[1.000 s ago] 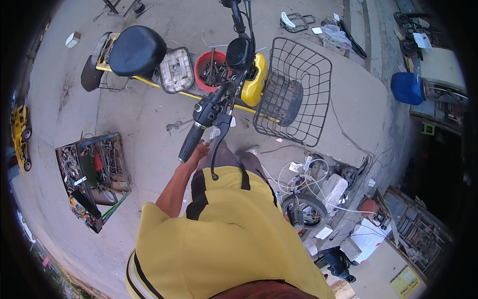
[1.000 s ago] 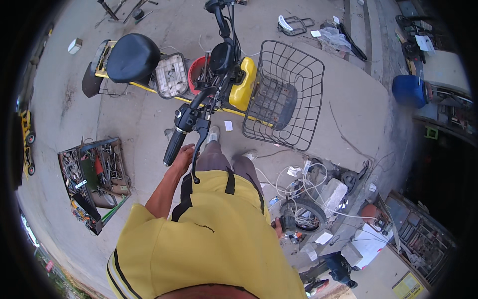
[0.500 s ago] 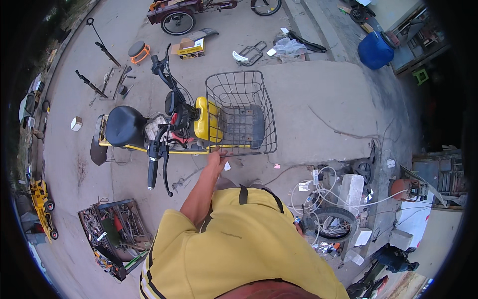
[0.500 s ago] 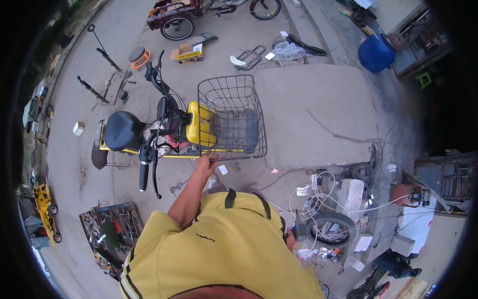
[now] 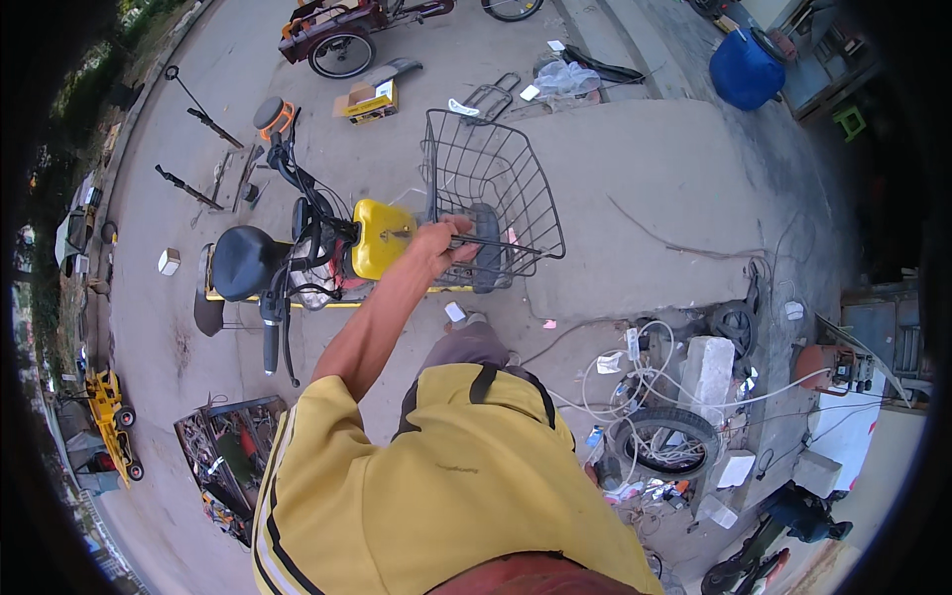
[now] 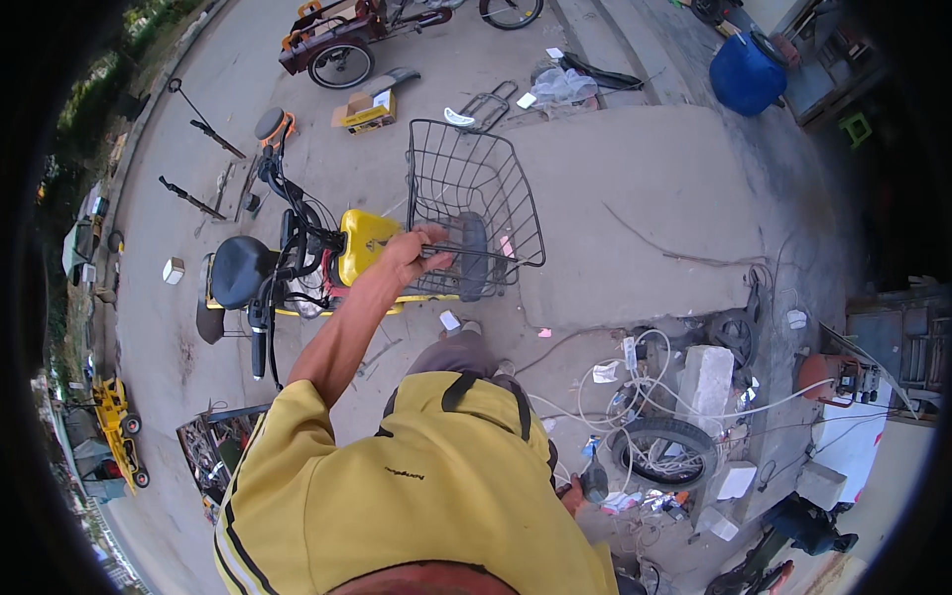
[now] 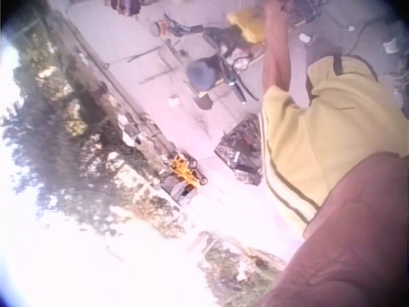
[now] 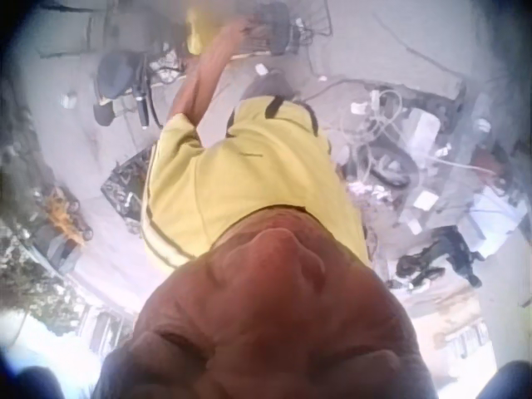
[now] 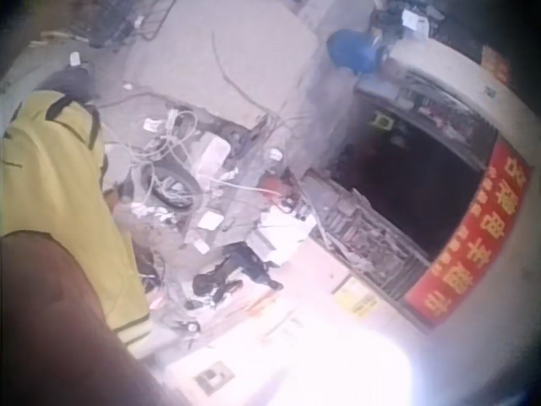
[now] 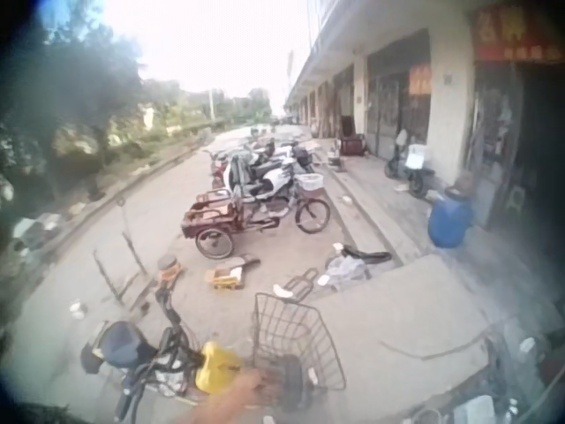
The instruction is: The person uses a cordless impact driver to fasten screws into the front basket of a yellow bicycle. They repeatedly remove the driver, walk to a nearby tool cart, select a different bit, and return to continue fastening the basket.
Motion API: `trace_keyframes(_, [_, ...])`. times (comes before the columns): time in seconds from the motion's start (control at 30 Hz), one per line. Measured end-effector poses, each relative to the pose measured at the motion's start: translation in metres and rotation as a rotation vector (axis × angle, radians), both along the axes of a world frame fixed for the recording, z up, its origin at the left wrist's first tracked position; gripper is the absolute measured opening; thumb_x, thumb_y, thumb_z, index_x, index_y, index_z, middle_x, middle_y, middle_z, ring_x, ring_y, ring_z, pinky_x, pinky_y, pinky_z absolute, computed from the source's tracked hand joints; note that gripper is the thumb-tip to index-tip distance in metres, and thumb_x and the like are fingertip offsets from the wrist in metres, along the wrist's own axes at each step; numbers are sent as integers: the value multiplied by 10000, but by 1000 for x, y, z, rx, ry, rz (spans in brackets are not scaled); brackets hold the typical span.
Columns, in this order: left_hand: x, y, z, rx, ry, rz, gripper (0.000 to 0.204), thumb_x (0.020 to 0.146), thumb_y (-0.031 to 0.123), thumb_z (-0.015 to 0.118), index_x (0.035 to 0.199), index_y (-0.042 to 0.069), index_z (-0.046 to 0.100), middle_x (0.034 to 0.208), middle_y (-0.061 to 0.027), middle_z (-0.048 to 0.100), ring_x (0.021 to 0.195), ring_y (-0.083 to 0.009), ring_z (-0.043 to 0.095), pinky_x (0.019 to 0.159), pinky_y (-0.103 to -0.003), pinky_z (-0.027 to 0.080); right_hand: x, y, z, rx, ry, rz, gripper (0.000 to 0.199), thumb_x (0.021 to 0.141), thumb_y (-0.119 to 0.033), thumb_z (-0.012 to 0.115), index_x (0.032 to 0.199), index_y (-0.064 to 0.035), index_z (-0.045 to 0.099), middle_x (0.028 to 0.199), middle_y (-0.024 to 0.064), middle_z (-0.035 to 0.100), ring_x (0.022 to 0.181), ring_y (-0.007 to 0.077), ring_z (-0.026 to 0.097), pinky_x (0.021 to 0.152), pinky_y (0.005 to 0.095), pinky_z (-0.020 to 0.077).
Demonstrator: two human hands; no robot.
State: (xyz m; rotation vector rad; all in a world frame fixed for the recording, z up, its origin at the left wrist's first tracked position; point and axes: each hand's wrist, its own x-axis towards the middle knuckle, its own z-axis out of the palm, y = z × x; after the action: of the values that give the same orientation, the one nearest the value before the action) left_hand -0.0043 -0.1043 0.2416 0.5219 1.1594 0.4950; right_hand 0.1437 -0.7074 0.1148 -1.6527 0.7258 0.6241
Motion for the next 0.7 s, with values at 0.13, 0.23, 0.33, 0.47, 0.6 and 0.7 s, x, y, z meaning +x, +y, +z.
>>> trace_keyframes(0.13, [7, 46, 45, -130, -21, -117, 344, 951, -12, 350, 1246, -28, 526, 1409, -190, 487, 1144, -552, 554, 893, -445, 634, -3, 6, 2, -32, 12, -73, 274, 880, -296, 735, 734, -114, 590, 606, 22, 538, 603, 190, 539, 607, 364, 442])
trace_keyframes(0.23, [13, 75, 68, -180, -56, -165, 330, 952, -16, 342, 1227, -21, 524, 1446, -175, 466, 1171, -577, 535, 938, -457, 618, -1, 23, 8, -61, 25, -106, 268, 878, -289, 737, 737, -113, 592, 603, 22, 537, 596, 190, 538, 599, 365, 443])
trace_keyframes(0.33, [46, 114, 76, -186, -22, -227, 222, 938, -24, 360, 1064, 14, 538, 1449, -164, 476, 1172, -550, 542, 991, -533, 574, 9, 55, 7, -71, 39, -145, 263, 877, -283, 739, 739, -112, 593, 600, 22, 536, 590, 190, 537, 592, 366, 444])
trace_keyframes(0.47, [97, 192, 53, -220, 4, -203, 163, 903, -30, 404, 973, 29, 538, 1423, -170, 514, 1100, -535, 560, 998, -669, 494, 24, 95, 12, -113, 72, -186, 256, 875, -275, 741, 743, -111, 594, 597, 22, 534, 582, 190, 536, 581, 367, 446])
trace_keyframes(0.6, [172, 297, 46, -169, 69, -261, 153, 960, -35, 400, 1049, 25, 509, 1421, -177, 511, 1146, -590, 525, 979, -654, 530, 52, 134, 20, -169, 96, -200, 249, 874, -266, 743, 746, -110, 596, 593, 22, 533, 573, 191, 534, 571, 368, 447])
trace_keyframes(0.7, [232, 383, 38, -56, 92, -289, 215, 1040, 37, 351, 1248, 44, 403, 1398, -180, 535, 1207, -595, 511, 968, -649, 545, 68, 155, 27, -208, 122, -205, 244, 872, -260, 745, 748, -110, 597, 591, 22, 531, 567, 191, 533, 563, 369, 449])
